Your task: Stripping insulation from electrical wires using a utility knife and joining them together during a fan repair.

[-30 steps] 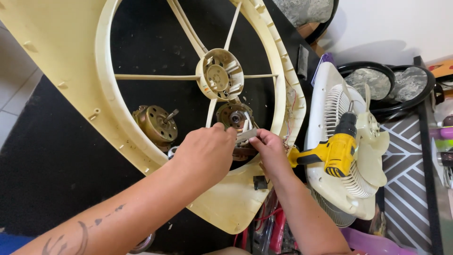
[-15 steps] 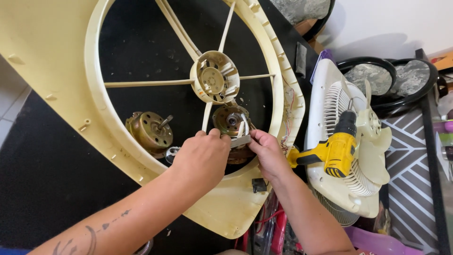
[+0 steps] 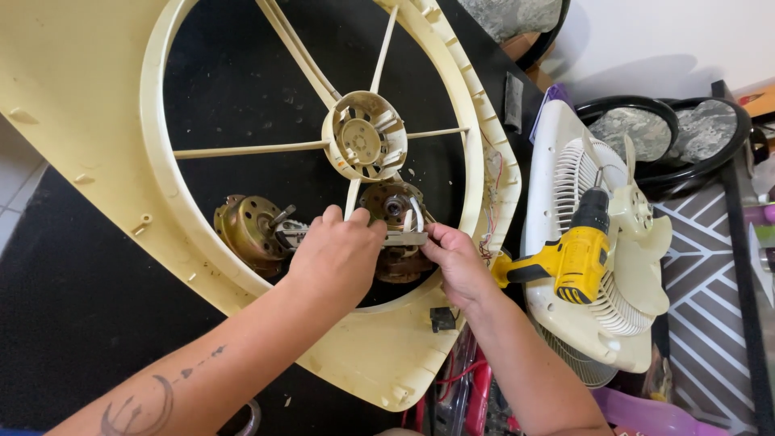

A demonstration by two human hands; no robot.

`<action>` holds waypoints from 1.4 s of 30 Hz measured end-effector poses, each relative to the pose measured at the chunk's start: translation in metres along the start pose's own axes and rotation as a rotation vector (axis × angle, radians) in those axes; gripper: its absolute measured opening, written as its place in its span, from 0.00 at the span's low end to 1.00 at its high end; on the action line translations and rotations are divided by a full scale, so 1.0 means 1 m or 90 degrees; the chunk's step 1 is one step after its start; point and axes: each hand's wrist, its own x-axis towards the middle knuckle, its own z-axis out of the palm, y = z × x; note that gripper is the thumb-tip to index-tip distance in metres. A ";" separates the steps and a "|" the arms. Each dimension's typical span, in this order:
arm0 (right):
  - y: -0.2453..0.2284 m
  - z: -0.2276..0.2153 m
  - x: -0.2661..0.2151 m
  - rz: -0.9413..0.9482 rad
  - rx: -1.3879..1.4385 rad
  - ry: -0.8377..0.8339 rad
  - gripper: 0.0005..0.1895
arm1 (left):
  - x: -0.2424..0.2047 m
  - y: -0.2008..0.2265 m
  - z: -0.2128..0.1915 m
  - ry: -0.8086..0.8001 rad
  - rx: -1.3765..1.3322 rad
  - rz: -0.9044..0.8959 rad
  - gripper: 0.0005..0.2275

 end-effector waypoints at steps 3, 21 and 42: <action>-0.002 0.000 -0.001 -0.003 -0.006 -0.009 0.08 | 0.000 -0.001 0.001 0.029 0.013 0.010 0.14; 0.002 -0.004 0.002 -0.001 0.020 -0.028 0.04 | 0.001 0.000 0.008 0.288 0.145 -0.003 0.19; -0.005 0.009 -0.017 0.028 0.049 0.009 0.06 | -0.016 0.016 -0.031 -0.052 -0.052 0.024 0.18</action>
